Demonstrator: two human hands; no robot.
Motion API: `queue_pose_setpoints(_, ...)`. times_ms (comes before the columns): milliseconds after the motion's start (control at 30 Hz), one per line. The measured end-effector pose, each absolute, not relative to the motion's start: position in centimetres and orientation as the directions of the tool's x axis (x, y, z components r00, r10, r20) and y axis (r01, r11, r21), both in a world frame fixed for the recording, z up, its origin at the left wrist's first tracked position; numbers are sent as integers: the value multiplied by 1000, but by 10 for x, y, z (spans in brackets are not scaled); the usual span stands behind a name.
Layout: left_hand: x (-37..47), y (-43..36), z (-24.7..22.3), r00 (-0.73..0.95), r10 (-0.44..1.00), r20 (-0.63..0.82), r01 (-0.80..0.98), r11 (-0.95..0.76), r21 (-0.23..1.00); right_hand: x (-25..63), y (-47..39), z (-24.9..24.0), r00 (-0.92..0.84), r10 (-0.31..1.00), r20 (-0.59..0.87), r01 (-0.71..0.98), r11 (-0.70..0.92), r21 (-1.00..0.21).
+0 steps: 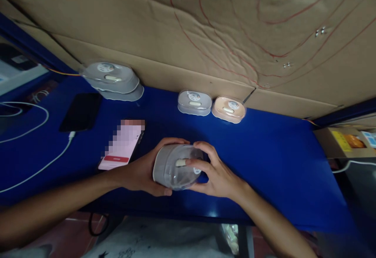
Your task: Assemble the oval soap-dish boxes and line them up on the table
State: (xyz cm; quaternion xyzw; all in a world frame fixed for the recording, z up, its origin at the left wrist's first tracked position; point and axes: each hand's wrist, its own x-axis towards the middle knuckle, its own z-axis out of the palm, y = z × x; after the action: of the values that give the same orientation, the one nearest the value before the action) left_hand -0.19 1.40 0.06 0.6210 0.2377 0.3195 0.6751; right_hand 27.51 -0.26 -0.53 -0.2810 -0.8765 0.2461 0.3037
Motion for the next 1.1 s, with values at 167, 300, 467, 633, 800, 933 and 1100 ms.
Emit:
queue_pose_setpoints(167, 3, 7, -5, 637, 767, 72, -217, 89, 972, 275, -4, -7, -662, 651, 372, 323, 695, -642)
queue_pose_setpoints(300, 8, 3, -7, 560, 824, -82, -313, 302, 900, 273, -5, -12, -657, 695, 291, 376, 638, -672)
queue_pose_setpoints(467, 8, 11, -6, 527, 798, -293, -445, 553, 704, 268, -7, -21, -534, 745, 399, 365, 629, -686)
queue_pose_setpoints(633, 1, 22, -4, 604, 749, -271, -575, 646, 503, 269, -9, -15, -575, 603, 553, 301, 784, -542)
queue_pose_setpoints(800, -4, 28, 0, 652, 735, -187, -500, 602, 622, 274, -9, -5, -598, 586, 547, 332, 802, -497)
queue_pose_setpoints(933, -7, 31, -1, 554, 824, -118, -366, 368, 855, 279, 4, -1, -599, 652, 466, 487, 758, -434)
queue_pose_setpoints(1100, -4, 29, -4, 338, 893, 297, -120, -272, 955, 288, 13, 23, -576, 723, 381, 647, 688, -328)
